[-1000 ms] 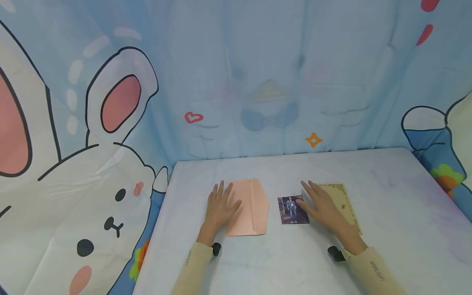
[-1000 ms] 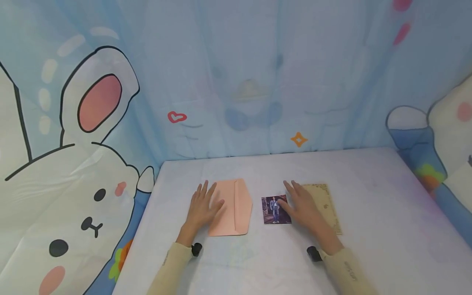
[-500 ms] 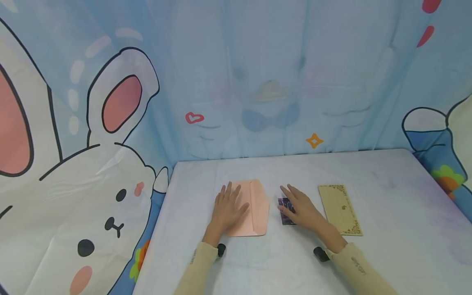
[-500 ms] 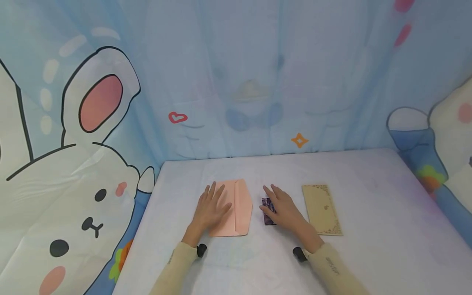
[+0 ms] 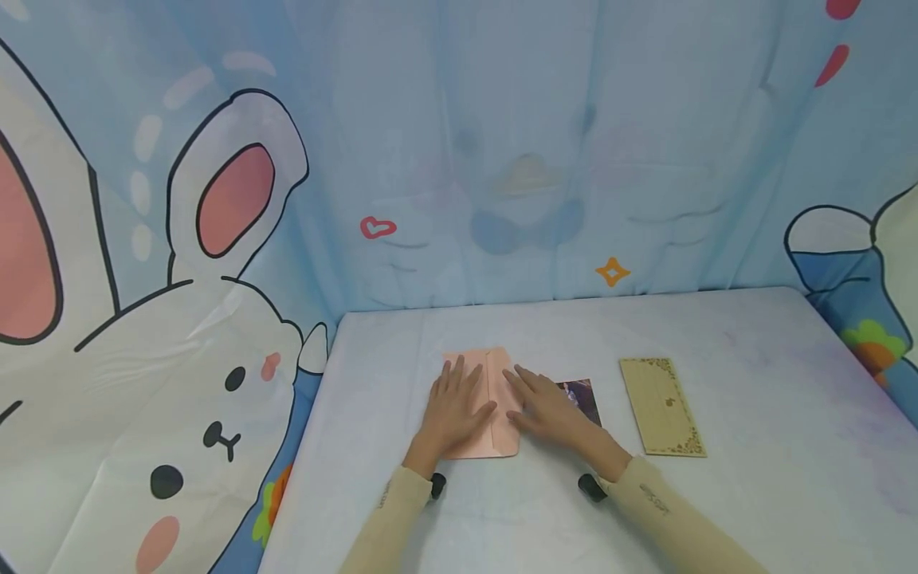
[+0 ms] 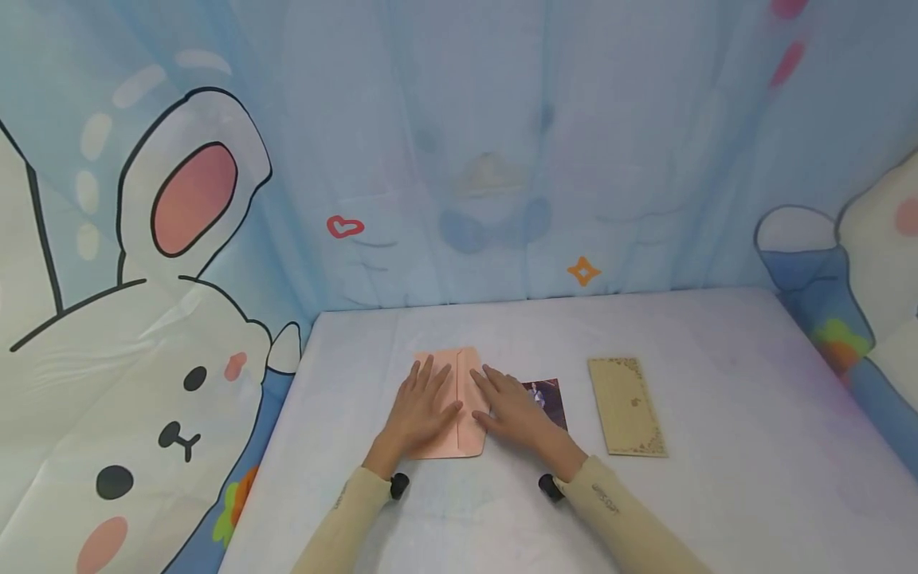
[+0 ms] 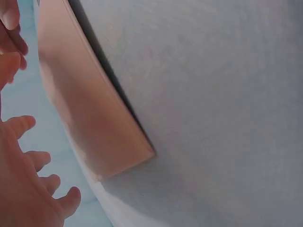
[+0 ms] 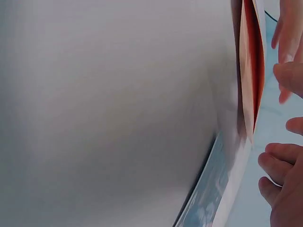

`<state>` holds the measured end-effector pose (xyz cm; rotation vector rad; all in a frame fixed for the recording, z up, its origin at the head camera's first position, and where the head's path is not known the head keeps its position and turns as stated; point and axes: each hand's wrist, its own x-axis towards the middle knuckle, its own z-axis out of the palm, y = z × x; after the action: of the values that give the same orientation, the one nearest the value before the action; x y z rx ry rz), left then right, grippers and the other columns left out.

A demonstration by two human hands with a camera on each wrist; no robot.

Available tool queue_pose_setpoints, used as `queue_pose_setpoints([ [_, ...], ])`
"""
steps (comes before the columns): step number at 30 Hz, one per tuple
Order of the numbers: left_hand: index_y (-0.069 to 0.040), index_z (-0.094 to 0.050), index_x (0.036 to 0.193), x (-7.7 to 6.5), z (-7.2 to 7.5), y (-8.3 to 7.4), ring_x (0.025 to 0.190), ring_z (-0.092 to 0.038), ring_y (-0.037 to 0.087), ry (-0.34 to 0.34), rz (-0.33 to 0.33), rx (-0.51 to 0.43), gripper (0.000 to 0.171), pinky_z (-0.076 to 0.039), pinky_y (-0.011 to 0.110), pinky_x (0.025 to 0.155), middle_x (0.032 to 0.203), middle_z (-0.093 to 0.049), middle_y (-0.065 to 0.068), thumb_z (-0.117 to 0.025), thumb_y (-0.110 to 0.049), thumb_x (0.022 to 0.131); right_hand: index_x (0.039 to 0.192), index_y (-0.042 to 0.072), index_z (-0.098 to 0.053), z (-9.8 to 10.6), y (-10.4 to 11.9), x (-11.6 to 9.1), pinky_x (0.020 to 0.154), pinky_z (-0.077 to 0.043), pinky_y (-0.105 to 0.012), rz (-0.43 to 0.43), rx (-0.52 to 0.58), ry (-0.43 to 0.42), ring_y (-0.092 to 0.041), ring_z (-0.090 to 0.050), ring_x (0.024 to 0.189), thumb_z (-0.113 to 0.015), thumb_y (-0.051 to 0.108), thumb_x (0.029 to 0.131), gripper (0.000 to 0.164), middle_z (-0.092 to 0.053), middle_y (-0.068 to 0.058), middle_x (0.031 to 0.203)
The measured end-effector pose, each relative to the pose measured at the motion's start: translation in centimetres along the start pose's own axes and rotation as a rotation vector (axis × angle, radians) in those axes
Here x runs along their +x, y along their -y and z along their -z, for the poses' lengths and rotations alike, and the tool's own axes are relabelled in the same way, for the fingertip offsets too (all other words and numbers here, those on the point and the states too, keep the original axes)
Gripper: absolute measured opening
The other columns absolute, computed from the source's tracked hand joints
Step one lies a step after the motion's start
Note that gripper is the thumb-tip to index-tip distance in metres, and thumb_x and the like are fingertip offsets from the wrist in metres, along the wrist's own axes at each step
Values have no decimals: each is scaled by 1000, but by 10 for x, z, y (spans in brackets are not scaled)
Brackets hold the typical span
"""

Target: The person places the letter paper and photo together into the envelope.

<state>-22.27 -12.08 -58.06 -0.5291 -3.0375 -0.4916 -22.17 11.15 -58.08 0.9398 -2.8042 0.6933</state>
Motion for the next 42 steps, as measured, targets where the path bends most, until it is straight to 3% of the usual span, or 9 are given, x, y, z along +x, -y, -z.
queue_pose_setpoints([
  [4, -24, -23, 161, 4, 1, -5, 156, -11, 38, 37, -11, 38, 72, -22, 56, 122, 169, -15, 14, -39, -61, 102, 152, -2, -38, -3, 3, 6, 113, -34, -61, 22, -51, 55, -45, -45, 139, -67, 27, 96, 69, -43, -29, 152],
  [9, -24, -30, 159, 8, 4, -11, 155, -20, 37, 66, -19, 88, 69, -24, 55, 121, 167, -24, 13, -41, -60, 102, 148, -4, -44, -1, 6, 7, 113, -34, -61, -12, -95, 129, -45, -44, 140, -67, 27, 96, 64, -43, -30, 152],
  [16, -26, -28, 160, 7, 4, -12, 155, -17, 37, 154, -14, 114, 66, -21, 54, 123, 168, -20, 13, -41, -57, 102, 142, -5, -51, -4, 9, 7, 113, -34, -62, -31, -92, 181, -47, -43, 140, -66, 27, 97, 58, -42, -31, 152],
  [21, -32, -26, 160, 5, 3, -10, 155, -16, 39, 211, -13, 118, 64, -25, 55, 121, 169, -17, 13, -44, -53, 102, 143, -5, -50, -6, 13, 5, 114, -33, -62, -46, -66, 221, -48, -41, 141, -65, 26, 98, 57, -41, -31, 152],
  [26, -35, -23, 160, 8, 6, -10, 154, -17, 42, 248, -18, 124, 61, -29, 58, 118, 169, -14, 15, -40, -48, 104, 143, -6, -50, -6, 14, 6, 115, -32, -60, -36, -82, 223, -47, -41, 141, -66, 26, 98, 57, -41, -31, 153],
  [32, -30, -35, 156, 16, 18, -10, 153, -22, 43, 294, 8, 119, 57, -33, 59, 115, 169, -15, 16, -40, -48, 103, 141, -6, -52, -3, 14, 8, 115, -32, -60, 9, -111, 203, -45, -43, 141, -66, 27, 98, 57, -44, -32, 150],
  [36, -27, -39, 153, 22, 24, -4, 151, -26, 44, 326, -41, 140, 66, -40, 59, 111, 168, -16, 16, -45, -62, 99, 142, -6, -51, -3, 12, 9, 117, -30, -59, 6, -112, 210, -44, -42, 142, -65, 29, 99, 57, -43, -31, 151],
  [42, -31, -34, 151, 28, 36, 8, 154, -20, 40, 436, -113, 141, 89, -45, 56, 106, 170, -7, 15, -63, -76, 81, 141, -5, -52, -4, 10, 9, 116, -31, -59, 4, -127, 213, -44, -42, 142, -65, 29, 98, 57, -43, -31, 151],
])
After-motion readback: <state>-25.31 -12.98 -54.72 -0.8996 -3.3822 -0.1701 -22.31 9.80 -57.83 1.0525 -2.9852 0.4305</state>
